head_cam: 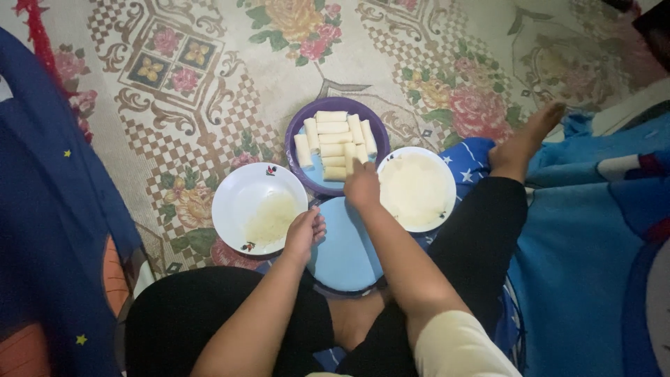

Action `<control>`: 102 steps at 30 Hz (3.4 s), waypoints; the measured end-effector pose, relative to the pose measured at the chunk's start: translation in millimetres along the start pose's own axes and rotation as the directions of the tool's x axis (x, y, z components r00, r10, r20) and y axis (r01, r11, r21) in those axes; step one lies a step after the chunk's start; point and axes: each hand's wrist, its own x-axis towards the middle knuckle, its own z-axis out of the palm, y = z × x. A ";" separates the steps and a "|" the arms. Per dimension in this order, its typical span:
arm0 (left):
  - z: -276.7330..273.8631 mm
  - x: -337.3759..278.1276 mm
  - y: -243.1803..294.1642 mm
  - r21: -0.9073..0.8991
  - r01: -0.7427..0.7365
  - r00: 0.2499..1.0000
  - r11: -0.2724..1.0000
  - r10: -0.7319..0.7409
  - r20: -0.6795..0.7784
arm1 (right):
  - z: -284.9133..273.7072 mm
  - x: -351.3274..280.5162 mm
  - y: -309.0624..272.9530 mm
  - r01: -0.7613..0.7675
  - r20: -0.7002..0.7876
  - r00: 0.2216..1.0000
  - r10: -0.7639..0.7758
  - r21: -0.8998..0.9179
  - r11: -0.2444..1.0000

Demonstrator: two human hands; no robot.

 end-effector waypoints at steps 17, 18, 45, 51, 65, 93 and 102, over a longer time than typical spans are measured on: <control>-21.1 2.8 -66.7 0.288 -0.045 0.985 0.956 -0.005 0.170 | -72.4 -142.5 98.7 -0.159 0.302 0.944 0.133 0.062 0.985; -22.1 -0.5 -63.3 0.302 -0.049 0.990 0.952 0.007 0.139 | -86.8 -144.5 100.2 -0.319 0.273 0.917 0.291 0.062 0.946; -14.5 -16.7 -43.9 0.244 0.037 0.999 0.969 -0.040 0.008 | -59.9 -92.8 126.9 -0.476 0.180 0.879 0.442 0.261 0.840; -14.1 -15.1 -45.6 0.254 0.038 0.999 0.967 -0.043 0.016 | -55.7 -80.4 151.8 -0.555 0.163 0.830 0.534 0.350 0.755; -15.1 -10.0 -45.4 0.274 0.063 0.996 0.960 -0.076 0.038 | -65.3 -80.1 125.6 -0.396 0.221 0.909 0.354 0.184 0.900; -37.8 38.4 -81.6 0.517 -0.063 0.986 0.853 0.133 -0.099 | -51.9 -148.4 80.6 -0.277 0.252 0.931 0.262 0.026 0.960; -32.0 16.0 -69.5 0.566 -0.087 0.983 0.820 0.162 -0.084 | -58.1 -157.0 61.6 -0.411 0.294 0.874 0.386 0.029 0.911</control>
